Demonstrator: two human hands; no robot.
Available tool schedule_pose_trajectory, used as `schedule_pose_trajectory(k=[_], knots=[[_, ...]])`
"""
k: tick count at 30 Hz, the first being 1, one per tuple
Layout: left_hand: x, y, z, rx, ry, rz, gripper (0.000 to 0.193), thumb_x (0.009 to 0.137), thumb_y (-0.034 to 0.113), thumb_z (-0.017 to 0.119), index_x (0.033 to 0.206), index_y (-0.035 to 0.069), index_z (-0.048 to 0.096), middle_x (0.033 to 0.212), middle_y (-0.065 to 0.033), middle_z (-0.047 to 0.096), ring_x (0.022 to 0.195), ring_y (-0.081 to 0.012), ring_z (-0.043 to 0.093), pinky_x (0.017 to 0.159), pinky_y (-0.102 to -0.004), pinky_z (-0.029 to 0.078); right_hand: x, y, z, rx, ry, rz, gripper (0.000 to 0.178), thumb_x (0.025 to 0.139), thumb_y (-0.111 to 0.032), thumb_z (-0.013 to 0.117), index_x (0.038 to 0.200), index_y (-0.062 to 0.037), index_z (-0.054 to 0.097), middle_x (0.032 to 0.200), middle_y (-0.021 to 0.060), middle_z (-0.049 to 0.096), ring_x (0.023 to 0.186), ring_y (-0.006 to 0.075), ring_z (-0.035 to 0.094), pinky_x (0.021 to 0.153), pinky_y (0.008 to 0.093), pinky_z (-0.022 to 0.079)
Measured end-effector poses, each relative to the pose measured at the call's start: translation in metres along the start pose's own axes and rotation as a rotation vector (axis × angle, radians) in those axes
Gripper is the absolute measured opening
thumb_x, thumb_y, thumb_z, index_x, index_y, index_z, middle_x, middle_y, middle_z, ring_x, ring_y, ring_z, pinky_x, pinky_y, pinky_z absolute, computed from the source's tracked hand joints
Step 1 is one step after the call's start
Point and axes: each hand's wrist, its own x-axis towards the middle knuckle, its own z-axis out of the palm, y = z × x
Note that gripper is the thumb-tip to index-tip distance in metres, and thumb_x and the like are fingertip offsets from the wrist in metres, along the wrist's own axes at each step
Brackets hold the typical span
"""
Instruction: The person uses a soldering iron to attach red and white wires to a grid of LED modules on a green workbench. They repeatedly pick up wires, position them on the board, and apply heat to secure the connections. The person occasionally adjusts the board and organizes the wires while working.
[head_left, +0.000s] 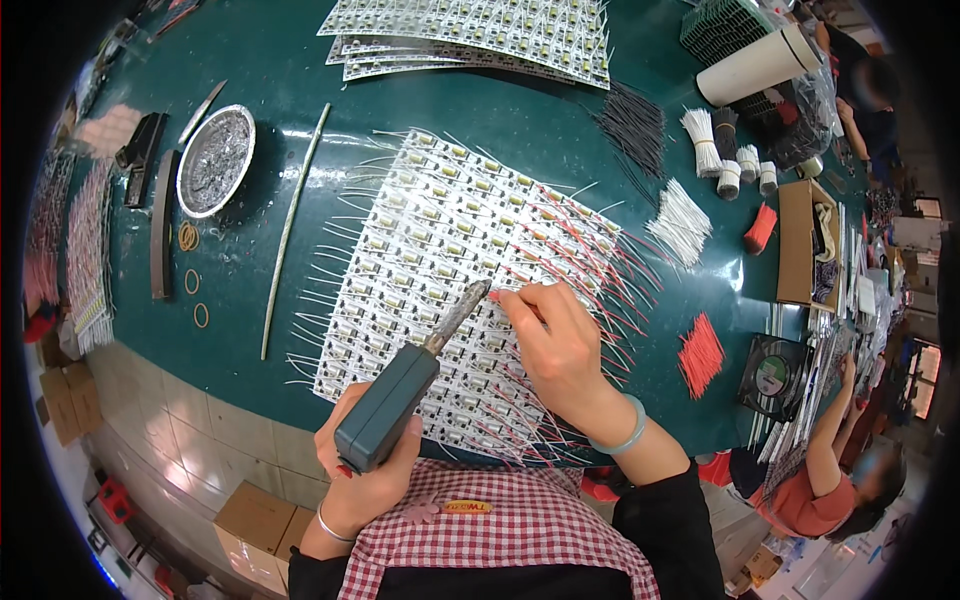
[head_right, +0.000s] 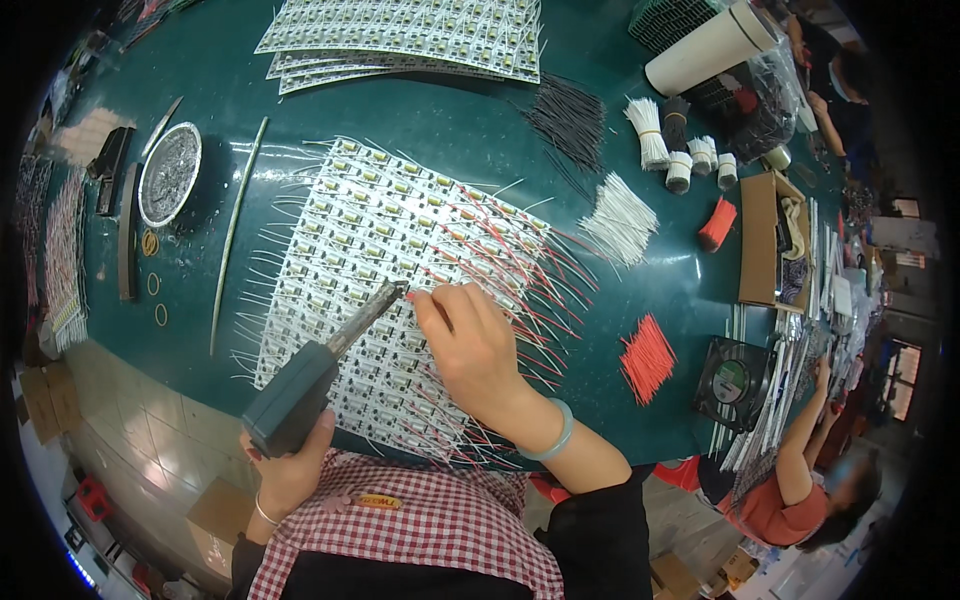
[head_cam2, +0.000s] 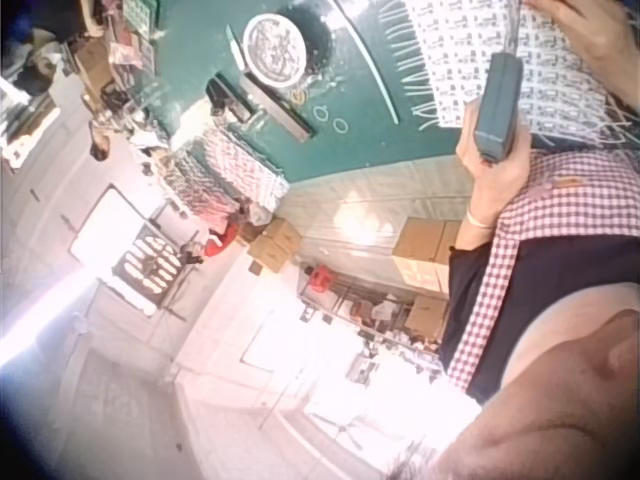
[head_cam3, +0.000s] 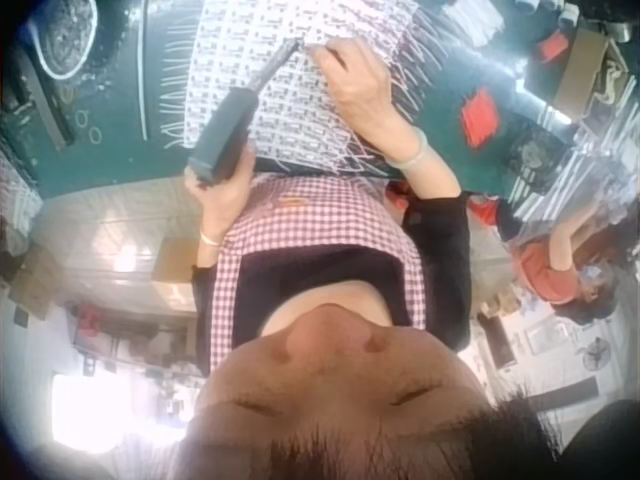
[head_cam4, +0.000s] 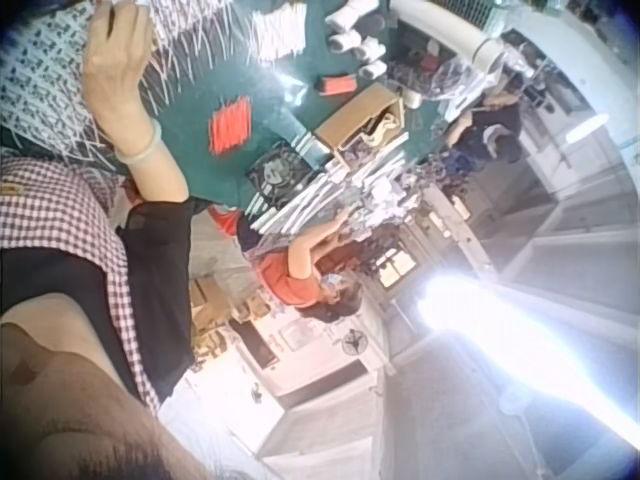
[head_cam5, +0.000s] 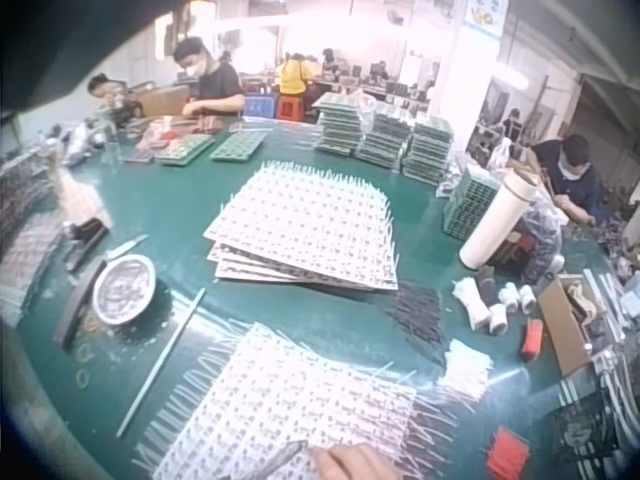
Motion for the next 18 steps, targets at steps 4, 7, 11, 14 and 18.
schedule_pose_trajectory(k=[4, 7, 11, 14, 18], knots=[[0.0009, 0.0019, 0.0007, 0.018, 0.001, 0.015, 0.019, 0.075, -0.005, 0.073, 0.094, -0.006, 0.069, 0.095, -0.0152, 0.067, 0.078, -0.0215, 0.066, 0.068, -0.0301, 0.052, -0.0007, 0.0002, 0.001, 0.001, 0.004, -0.006, 0.027, 0.078, 0.0, 0.066, 0.105, 0.0021, 0.065, 0.09, 0.0083, 0.055, 0.078, 0.0234, 0.056, 0.063, 0.0341, 0.046], [0.0018, 0.0022, 0.0017, 0.026, 0.011, 0.027, 0.018, 0.076, -0.005, 0.073, 0.094, -0.006, 0.068, 0.094, -0.0147, 0.067, 0.077, -0.0208, 0.065, 0.067, -0.0299, 0.052, 0.0001, -0.0008, 0.0011, 0.001, -0.002, -0.007, 0.027, 0.078, 0.0, 0.067, 0.105, 0.0026, 0.065, 0.09, 0.0083, 0.055, 0.077, 0.0229, 0.056, 0.062, 0.0336, 0.046], [0.0023, 0.0026, 0.002, 0.033, 0.012, 0.03, 0.018, 0.076, -0.004, 0.073, 0.094, -0.006, 0.068, 0.093, -0.0138, 0.066, 0.076, -0.0198, 0.065, 0.067, -0.0296, 0.051, 0.0006, -0.0041, 0.0023, -0.026, -0.007, 0.011, 0.027, 0.078, 0.001, 0.068, 0.104, 0.0035, 0.065, 0.089, 0.0082, 0.054, 0.077, 0.022, 0.055, 0.06, 0.0328, 0.046], [0.0016, 0.0019, 0.0029, -0.003, 0.02, 0.011, 0.018, 0.076, -0.004, 0.073, 0.094, -0.005, 0.068, 0.092, -0.0132, 0.066, 0.075, -0.0188, 0.064, 0.066, -0.0294, 0.051, 0.0009, -0.0044, 0.002, -0.02, -0.007, 0.015, 0.026, 0.078, 0.002, 0.068, 0.104, 0.0041, 0.065, 0.088, 0.0084, 0.054, 0.076, 0.0218, 0.055, 0.06, 0.0325, 0.046], [0.0008, 0.0032, 0.0034, -0.038, 0.02, -0.041, 0.018, 0.077, -0.003, 0.073, 0.093, -0.005, 0.068, 0.091, -0.0124, 0.065, 0.074, -0.0177, 0.063, 0.065, -0.029, 0.05, 0.0014, -0.005, 0.0018, -0.018, -0.009, 0.016, 0.026, 0.078, 0.002, 0.068, 0.104, 0.0052, 0.065, 0.088, 0.0087, 0.054, 0.076, 0.022, 0.055, 0.06, 0.0326, 0.046]])
